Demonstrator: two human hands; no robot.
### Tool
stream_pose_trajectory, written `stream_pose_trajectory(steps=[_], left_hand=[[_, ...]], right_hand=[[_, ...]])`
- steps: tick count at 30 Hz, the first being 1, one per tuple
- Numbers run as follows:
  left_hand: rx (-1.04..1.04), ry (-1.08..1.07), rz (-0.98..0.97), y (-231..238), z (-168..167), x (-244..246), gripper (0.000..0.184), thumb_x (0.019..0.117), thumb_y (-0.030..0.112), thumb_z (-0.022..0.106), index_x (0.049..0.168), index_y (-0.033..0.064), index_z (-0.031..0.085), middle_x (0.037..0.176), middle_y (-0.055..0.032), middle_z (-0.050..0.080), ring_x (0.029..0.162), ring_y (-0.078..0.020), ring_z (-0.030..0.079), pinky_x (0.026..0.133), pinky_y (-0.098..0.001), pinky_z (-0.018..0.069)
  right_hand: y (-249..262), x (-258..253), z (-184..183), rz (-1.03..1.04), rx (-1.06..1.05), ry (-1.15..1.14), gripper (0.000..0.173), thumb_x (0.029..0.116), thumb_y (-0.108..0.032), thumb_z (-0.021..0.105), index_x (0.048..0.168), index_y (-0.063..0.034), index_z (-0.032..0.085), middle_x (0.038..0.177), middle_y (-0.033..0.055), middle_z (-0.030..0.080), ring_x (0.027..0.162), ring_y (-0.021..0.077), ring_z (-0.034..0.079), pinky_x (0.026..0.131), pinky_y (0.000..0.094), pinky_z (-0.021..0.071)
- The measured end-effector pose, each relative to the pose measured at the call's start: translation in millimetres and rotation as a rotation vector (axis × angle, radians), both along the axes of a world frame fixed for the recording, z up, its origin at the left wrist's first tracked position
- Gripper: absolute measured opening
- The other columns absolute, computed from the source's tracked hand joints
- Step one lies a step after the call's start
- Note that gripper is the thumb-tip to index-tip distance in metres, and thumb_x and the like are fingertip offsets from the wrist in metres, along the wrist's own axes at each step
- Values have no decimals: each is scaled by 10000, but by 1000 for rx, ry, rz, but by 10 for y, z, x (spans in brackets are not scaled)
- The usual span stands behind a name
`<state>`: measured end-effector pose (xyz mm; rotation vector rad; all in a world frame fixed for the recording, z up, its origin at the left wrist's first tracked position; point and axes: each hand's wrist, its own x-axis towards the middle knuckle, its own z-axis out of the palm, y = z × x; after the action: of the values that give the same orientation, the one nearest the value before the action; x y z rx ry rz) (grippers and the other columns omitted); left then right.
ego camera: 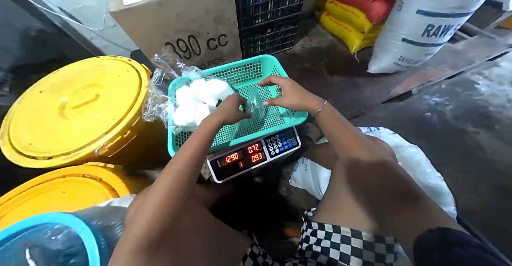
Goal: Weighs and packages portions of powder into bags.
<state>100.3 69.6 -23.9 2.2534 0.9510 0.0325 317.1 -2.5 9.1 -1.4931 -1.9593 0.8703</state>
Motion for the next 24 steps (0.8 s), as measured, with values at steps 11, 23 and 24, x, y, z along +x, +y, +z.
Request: stream_pose_trajectory(steps=[11,23,24], left_hand=[[-67,-342,116,-182,316,-482,249,895,79,772,1105,-1,665,792,-20,657,653,-68,597,626,-244,523],[-308,-612,467,-237,279,-528,114,1022,81,601,957,58,692,917,2,751,835,-63,710,772,-242,586],[-298,-633,491,-243,279,-519,87,1004,54,621,958,50,695,897,2,749,815,-64,713,760,-241,592]], right_hand=[[-50,152,-103,-33,129,146,149,976,-92,676,992,54,700,863,88,696,745,97,648,753,281,564],[-123,373,-122,-159,-1,262,81,983,-78,669,959,-6,696,735,-26,641,606,-14,558,599,152,491],[-121,354,-137,-160,8,258,85,983,-81,671,968,-2,698,747,-19,646,615,-11,564,609,158,497]])
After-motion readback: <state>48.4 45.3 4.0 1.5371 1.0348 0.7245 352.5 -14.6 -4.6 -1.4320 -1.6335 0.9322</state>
